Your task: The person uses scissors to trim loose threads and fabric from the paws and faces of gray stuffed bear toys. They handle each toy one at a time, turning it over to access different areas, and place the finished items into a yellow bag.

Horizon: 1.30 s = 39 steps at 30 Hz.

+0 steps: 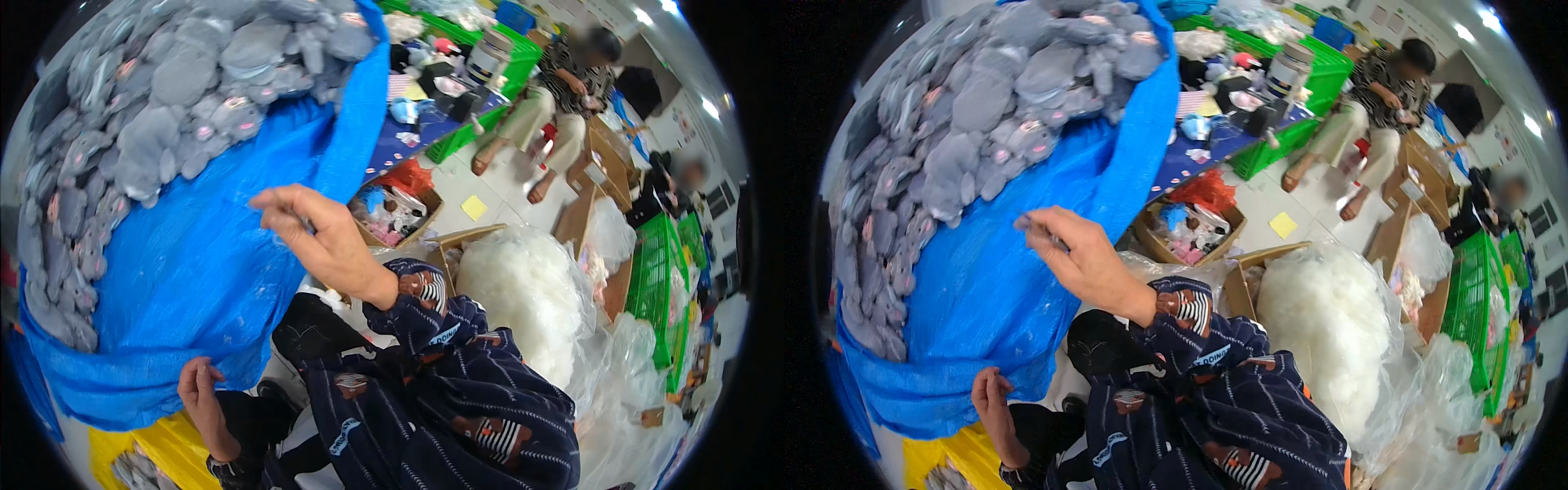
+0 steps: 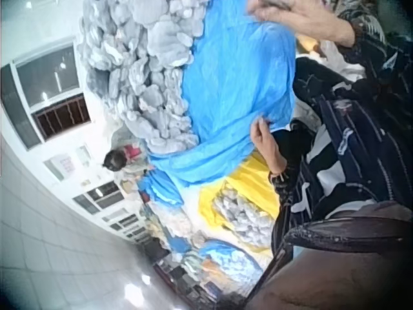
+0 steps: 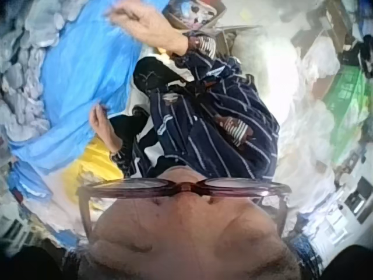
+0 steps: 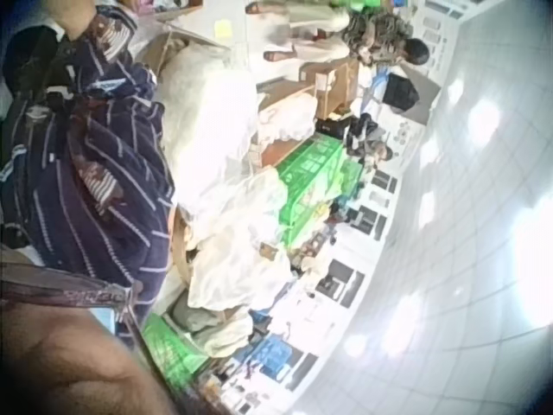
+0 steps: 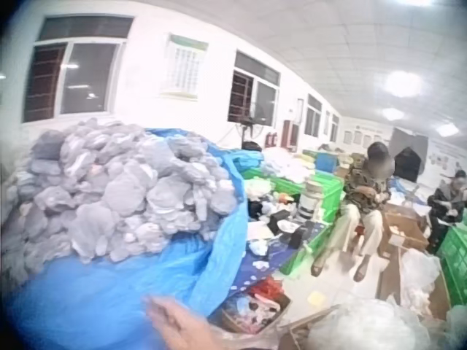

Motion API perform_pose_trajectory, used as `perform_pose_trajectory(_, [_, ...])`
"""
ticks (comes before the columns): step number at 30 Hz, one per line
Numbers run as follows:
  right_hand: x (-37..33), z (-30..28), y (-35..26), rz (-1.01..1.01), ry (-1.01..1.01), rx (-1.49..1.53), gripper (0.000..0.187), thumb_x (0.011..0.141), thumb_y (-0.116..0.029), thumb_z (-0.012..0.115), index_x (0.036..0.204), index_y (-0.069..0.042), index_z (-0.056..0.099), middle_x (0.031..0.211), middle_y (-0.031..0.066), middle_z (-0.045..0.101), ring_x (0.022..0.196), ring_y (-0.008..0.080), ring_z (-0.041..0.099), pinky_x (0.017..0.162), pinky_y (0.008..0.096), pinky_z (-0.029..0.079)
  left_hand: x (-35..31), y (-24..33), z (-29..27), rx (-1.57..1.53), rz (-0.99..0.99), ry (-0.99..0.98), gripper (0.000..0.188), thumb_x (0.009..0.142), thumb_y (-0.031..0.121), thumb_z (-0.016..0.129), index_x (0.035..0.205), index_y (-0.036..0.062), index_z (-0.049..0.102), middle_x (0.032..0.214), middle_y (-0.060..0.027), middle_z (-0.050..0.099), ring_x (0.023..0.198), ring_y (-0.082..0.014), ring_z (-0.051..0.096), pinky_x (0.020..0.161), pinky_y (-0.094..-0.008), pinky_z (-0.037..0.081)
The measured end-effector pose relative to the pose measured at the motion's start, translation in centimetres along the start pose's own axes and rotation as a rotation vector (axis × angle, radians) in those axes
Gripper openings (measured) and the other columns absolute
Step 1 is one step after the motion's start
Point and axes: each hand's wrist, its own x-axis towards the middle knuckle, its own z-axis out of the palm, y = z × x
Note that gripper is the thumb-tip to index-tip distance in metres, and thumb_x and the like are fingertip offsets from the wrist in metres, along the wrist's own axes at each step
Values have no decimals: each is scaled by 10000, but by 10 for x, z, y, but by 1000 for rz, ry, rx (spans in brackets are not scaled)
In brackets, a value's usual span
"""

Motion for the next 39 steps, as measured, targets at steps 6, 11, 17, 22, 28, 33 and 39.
perform_pose_trajectory(6, [-9,38,4,192,-184,-175,196,805,-131,715,733,-1,588,637,43,522,594,107,484,529,262,380,0,35,-1,172,12,-26,125,900,66,552,955,-10,634,756,-60,637,682,-119,592,633,-259,471])
perform_pose_trajectory(11, [-8,73,9,396,-380,-61,127,867,-99,640,908,14,679,612,-21,496,581,27,416,497,208,324,34,61,-17,439,385,19,124,860,105,614,939,16,648,805,-107,646,706,-209,621,631,-303,491])
perform_pose_trajectory(17, [-5,110,36,-146,-482,-308,135,811,8,644,944,12,665,728,121,618,588,203,575,525,294,433,91,76,-54,984,459,163,266,824,197,647,1020,22,605,1042,-161,576,949,-360,558,788,-428,476])
perform_pose_trajectory(22, [-9,122,77,-20,-422,-427,153,784,-53,714,726,28,598,670,149,573,548,264,550,492,340,408,153,65,-120,1277,258,571,375,763,170,687,1083,46,536,1135,-189,496,959,-370,537,772,-438,498])
perform_pose_trajectory(28, [-14,113,88,-47,-383,-544,118,790,-54,701,760,19,614,650,159,560,522,263,530,480,359,401,157,80,-129,1218,452,776,406,736,113,682,1101,64,513,1158,-189,474,991,-374,515,767,-443,502])
perform_pose_trajectory(33, [-16,119,96,-132,-357,-439,71,807,-24,660,860,23,650,735,154,611,585,261,578,543,324,456,160,81,-161,1273,258,860,399,701,41,643,1077,86,519,1094,-172,480,988,-366,510,742,-460,496])
perform_pose_trajectory(39, [-15,118,83,30,-388,-332,106,826,-40,645,894,42,653,800,146,636,663,186,597,590,296,459,141,92,-168,899,540,871,402,696,1,605,1070,53,469,929,-147,546,831,-303,577,699,-365,505])
